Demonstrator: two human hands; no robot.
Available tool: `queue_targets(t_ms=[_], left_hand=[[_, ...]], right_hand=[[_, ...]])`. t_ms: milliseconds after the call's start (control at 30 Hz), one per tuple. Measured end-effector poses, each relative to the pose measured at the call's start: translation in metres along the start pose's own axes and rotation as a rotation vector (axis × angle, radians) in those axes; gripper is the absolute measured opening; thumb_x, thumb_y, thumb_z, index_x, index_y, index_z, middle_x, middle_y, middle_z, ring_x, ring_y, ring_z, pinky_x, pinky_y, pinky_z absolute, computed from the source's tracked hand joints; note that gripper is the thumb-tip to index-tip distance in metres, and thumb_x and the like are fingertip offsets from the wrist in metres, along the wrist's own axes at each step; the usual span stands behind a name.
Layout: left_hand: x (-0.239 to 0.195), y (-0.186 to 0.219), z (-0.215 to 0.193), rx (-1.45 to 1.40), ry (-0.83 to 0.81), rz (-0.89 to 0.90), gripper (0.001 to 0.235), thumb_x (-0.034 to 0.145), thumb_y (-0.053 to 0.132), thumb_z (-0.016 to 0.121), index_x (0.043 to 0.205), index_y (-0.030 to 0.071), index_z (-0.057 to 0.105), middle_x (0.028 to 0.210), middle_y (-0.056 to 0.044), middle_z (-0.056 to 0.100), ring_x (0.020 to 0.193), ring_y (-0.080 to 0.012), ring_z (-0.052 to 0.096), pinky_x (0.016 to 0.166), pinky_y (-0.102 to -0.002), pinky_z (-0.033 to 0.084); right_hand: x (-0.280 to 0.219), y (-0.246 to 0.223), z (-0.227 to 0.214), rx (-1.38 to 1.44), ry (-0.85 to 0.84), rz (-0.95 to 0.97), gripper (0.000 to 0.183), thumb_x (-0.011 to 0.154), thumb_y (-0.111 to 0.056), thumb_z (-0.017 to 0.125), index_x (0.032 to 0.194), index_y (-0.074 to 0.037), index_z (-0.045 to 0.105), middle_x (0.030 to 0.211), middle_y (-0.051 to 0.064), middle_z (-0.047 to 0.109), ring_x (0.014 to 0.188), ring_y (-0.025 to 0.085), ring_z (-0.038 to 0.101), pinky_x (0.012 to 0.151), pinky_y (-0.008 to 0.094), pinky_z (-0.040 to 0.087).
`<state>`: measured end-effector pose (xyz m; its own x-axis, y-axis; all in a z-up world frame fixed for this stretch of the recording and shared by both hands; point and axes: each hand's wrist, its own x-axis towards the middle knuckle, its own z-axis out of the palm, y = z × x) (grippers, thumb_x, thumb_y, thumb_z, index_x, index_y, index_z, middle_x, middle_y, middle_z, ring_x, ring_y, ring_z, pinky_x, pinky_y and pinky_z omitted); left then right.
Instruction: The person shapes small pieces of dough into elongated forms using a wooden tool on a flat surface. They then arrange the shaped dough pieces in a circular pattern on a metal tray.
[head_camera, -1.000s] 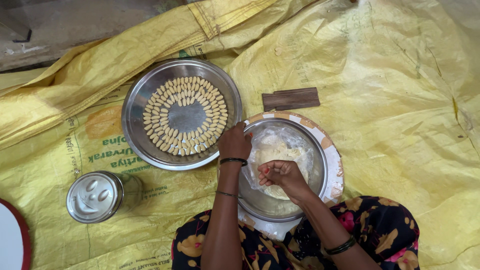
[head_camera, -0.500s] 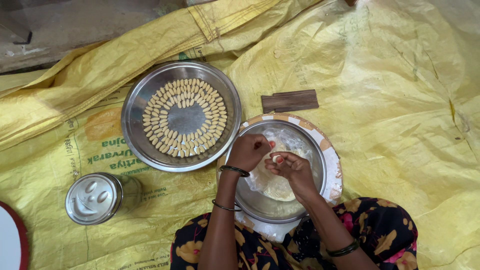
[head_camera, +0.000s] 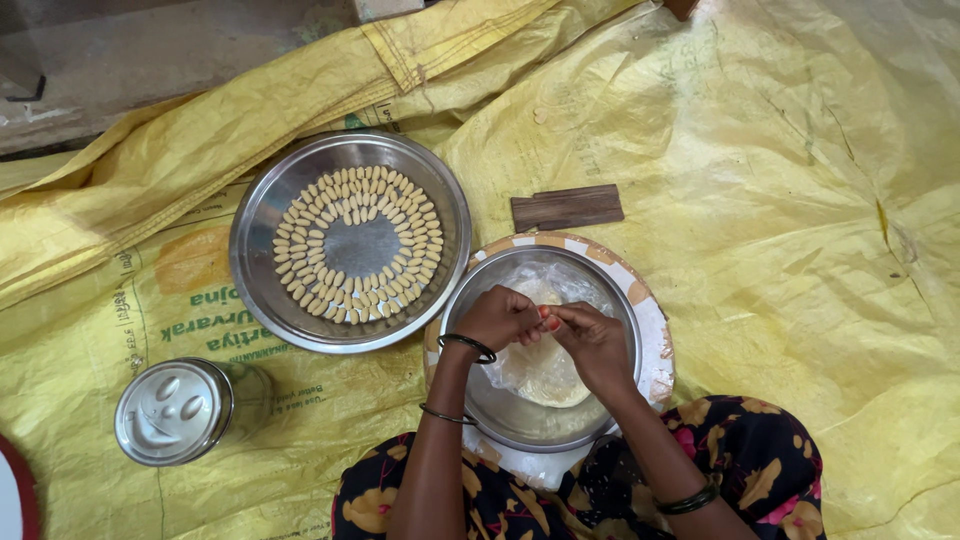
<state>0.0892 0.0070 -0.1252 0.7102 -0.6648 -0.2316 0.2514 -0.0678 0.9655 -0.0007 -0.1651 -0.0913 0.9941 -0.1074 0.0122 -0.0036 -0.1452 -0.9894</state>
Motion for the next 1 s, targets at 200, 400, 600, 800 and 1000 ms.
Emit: queue_targets(t_ms=[200,400,600,800,1000], left_hand=[[0.006,-0.007,0.000,-0.115,-0.014,0.091,0.023,0.094,0.019,0.073,0.089,-0.003,0.078,0.074,-0.006,0.074,0.064,-0.0082,0.067,0.062,-0.024,0.055],[0.007,-0.008,0.006,-0.204,-0.015,0.145,0.022,0.094,0.018,0.073,0.091,-0.003,0.076,0.076,-0.006,0.074,0.066,-0.0081,0.066,0.064,-0.024,0.054],[0.009,-0.009,0.013,-0.187,0.012,0.153,0.019,0.091,0.014,0.070,0.090,-0.004,0.076,0.076,-0.006,0.073,0.066,-0.0082,0.066,0.065,-0.024,0.055],[0.010,-0.006,0.024,0.081,0.202,0.072,0.019,0.089,0.016,0.068,0.086,0.000,0.078,0.071,-0.006,0.075,0.064,-0.0104,0.070,0.063,-0.027,0.056],[0.015,-0.009,0.037,0.505,0.420,0.193,0.007,0.079,0.011,0.072,0.082,0.009,0.079,0.077,-0.010,0.076,0.070,-0.0253,0.076,0.069,-0.036,0.059]], right_hand=[[-0.001,-0.023,-0.001,-0.407,0.064,-0.076,0.024,0.086,-0.007,0.078,0.109,-0.008,0.079,0.095,0.006,0.075,0.081,0.012,0.071,0.076,0.026,0.058],[0.000,-0.027,-0.001,-0.384,0.134,-0.190,0.016,0.087,-0.007,0.078,0.103,-0.006,0.079,0.092,0.005,0.075,0.079,0.011,0.069,0.073,0.026,0.056],[0.002,0.010,-0.010,-0.340,0.172,-0.115,0.007,0.093,-0.006,0.073,0.098,-0.002,0.074,0.089,0.005,0.070,0.077,0.012,0.064,0.074,0.028,0.053],[0.018,0.036,-0.033,0.301,0.386,0.187,0.015,0.103,-0.011,0.063,0.108,0.002,0.070,0.093,0.007,0.071,0.084,0.015,0.065,0.079,0.031,0.052],[0.014,0.023,-0.036,0.362,0.259,0.331,0.025,0.096,-0.007,0.064,0.118,0.003,0.067,0.104,0.015,0.074,0.091,0.020,0.072,0.086,0.033,0.057]])
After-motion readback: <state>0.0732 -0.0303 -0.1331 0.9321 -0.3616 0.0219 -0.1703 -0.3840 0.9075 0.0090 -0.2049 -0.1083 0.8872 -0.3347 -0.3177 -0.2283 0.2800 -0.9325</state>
